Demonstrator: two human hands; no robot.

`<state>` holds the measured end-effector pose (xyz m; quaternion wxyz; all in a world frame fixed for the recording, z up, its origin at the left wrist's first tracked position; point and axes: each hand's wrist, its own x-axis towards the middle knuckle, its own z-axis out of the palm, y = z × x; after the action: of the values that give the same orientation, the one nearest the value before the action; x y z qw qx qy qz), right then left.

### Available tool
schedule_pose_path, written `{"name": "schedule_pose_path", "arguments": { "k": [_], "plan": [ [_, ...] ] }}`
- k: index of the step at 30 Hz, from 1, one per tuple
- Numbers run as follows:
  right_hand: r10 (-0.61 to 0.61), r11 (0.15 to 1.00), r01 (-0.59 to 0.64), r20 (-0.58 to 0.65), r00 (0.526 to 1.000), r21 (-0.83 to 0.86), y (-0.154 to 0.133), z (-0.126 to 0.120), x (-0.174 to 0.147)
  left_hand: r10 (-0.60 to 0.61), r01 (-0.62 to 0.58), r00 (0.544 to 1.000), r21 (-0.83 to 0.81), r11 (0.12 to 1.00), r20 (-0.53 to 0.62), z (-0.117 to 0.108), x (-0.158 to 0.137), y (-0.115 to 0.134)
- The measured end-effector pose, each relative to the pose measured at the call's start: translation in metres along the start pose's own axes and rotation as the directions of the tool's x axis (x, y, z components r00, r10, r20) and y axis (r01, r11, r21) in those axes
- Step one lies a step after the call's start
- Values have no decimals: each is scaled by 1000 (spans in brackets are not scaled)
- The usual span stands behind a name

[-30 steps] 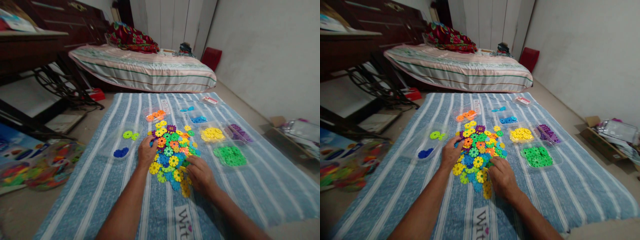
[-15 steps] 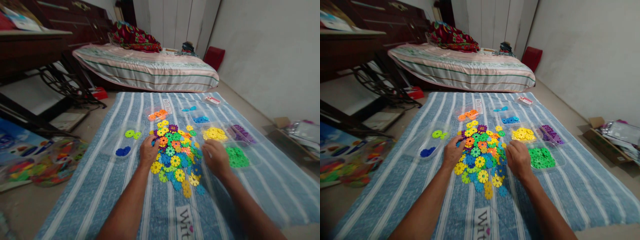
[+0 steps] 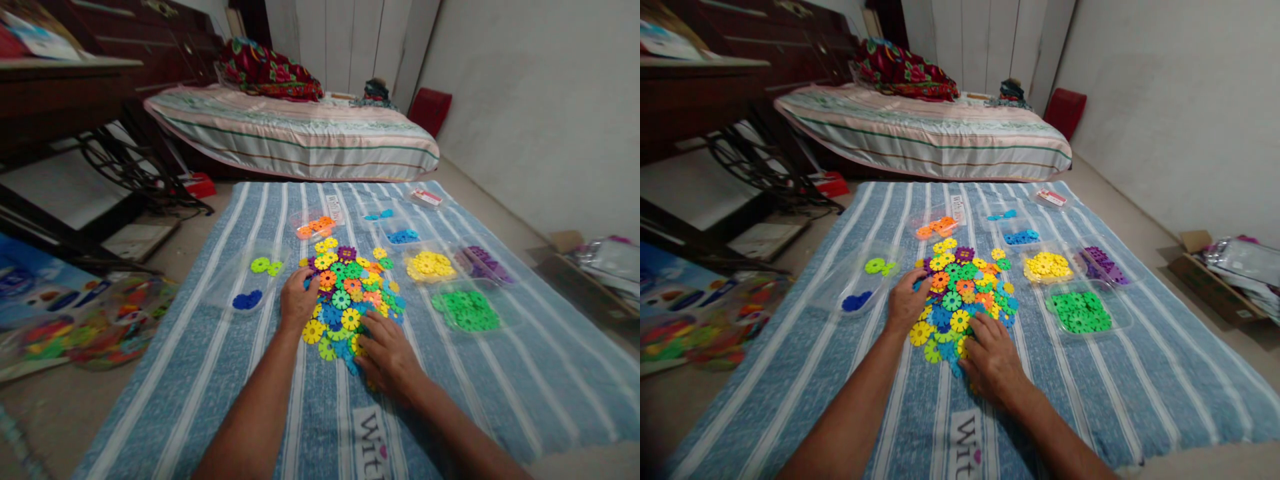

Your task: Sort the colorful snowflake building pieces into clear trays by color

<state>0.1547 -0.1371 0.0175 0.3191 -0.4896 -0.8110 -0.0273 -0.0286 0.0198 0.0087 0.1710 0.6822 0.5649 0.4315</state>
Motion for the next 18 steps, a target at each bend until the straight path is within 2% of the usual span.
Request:
{"name": "schedule_pose_path", "arguments": {
  "k": [8,14,18],
  "plan": [
    [-23,999,25,-63,998,24,3,5,-4,5,-5,1000,-15,1000,-4,0,0,-1],
    [-8,997,21,-179,984,73,3,6,-2,1,-1,1000,-10,1000,-7,0,0,0],
    [13,993,9,-185,983,116,3,6,-3,-2,1,1000,-12,1000,-6,0,0,0]
  ]
}}
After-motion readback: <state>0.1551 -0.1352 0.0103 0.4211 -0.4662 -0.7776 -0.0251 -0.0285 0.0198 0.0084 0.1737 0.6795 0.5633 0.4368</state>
